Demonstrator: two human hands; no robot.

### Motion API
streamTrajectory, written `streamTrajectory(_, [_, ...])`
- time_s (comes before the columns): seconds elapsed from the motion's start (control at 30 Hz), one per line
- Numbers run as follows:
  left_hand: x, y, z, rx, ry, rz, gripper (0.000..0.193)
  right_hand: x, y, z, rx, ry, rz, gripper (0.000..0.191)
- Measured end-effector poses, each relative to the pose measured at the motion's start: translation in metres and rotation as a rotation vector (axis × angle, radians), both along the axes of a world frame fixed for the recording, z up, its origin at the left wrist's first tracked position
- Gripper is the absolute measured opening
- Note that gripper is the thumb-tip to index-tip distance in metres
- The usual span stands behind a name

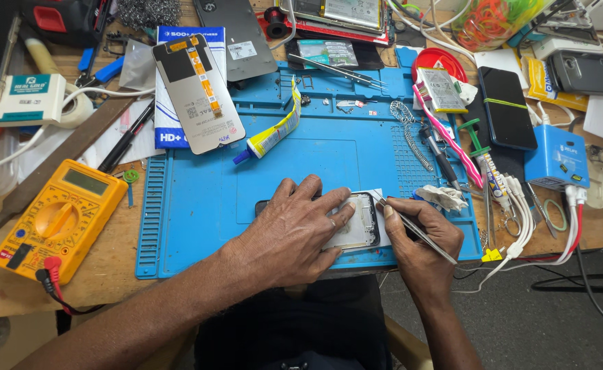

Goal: The person works on a disassembled smartphone on a blue mat, using a metal tool to scrape the battery area and a toothbrush to clean the internal components. They handle the phone's back cover and internal circuit board, moving parts around the cluttered workbench.

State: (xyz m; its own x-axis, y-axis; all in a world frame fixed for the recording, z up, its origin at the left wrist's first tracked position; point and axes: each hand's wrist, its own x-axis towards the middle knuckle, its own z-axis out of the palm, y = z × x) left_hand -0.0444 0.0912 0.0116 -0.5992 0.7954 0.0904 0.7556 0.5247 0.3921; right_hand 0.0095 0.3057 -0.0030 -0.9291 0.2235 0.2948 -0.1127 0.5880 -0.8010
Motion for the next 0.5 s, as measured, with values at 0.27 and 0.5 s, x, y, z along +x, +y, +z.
streamTrajectory(0.27, [0.0011, 0.0007, -0.0031, 0.037, -0.012, -0.004, 0.060, -0.0025, 0.0004, -0.0011, 0.018, -0.071, -0.030, 0.016])
streamTrajectory(0.5, [0.0009, 0.0002, -0.0026, 0.029, -0.003, -0.001, 0.061, -0.0049, -0.0010, 0.0014, -0.026, -0.033, 0.025, 0.018])
